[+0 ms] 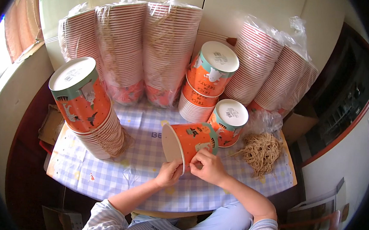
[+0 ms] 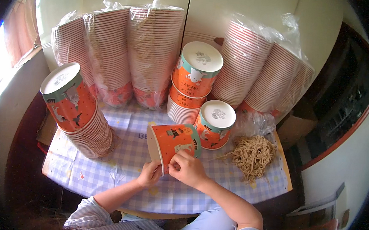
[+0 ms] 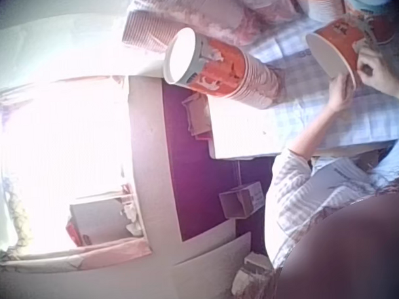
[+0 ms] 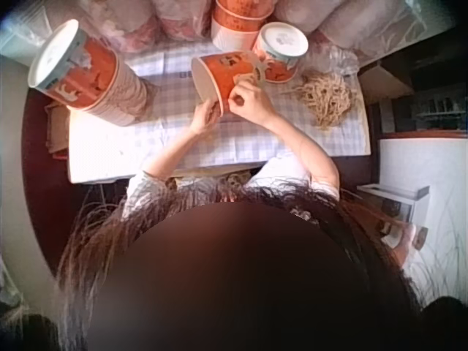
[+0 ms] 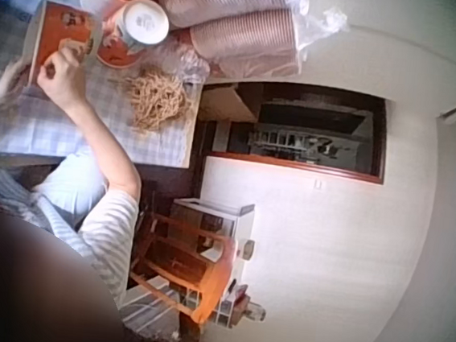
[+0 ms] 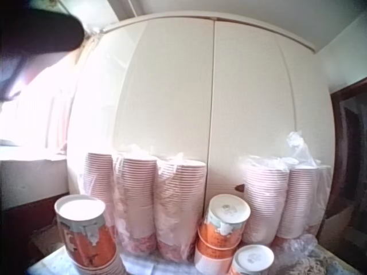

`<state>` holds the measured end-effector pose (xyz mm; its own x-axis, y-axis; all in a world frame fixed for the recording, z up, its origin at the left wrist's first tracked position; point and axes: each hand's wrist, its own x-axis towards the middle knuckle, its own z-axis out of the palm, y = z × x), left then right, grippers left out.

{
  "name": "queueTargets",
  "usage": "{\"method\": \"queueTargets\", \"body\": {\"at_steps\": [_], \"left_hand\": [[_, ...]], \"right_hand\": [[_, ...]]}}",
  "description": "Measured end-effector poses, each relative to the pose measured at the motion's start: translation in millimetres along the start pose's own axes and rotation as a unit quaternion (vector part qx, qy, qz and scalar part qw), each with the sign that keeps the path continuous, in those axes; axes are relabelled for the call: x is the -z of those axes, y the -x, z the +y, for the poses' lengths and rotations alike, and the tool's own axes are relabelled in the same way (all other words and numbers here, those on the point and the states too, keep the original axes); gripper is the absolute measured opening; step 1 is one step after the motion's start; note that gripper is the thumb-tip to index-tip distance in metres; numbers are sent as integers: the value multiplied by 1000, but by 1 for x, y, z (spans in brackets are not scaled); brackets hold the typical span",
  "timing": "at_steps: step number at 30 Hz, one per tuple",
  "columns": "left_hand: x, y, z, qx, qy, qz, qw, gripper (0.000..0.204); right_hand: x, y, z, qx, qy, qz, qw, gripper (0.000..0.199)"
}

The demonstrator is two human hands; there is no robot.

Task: Packing decorative filler and securing items within paper buckets using wire ties.

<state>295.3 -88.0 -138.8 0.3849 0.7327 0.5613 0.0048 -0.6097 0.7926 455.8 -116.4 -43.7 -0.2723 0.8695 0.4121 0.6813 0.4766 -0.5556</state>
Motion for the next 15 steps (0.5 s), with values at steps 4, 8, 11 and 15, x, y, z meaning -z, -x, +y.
{"method": "queueTargets", "body": {"at_steps": [4,8,11,15], "left_hand": [[3,-3,4,-8,-18,3,1000,18],[3,-5,7,-41,-27,33,998,15],[4,-6,7,-42,-25,35,998,14],[11,-11,15,-74,-76,42,994,12]], "right_hand": [[-3,1,1,11,24,0,1000,11],[-5,2,-1,8,26,-3,1000,11],[-5,2,-4,2,19,-5,1000,11],[-5,-1,-5,13,-27,-7,1000,10]]}}
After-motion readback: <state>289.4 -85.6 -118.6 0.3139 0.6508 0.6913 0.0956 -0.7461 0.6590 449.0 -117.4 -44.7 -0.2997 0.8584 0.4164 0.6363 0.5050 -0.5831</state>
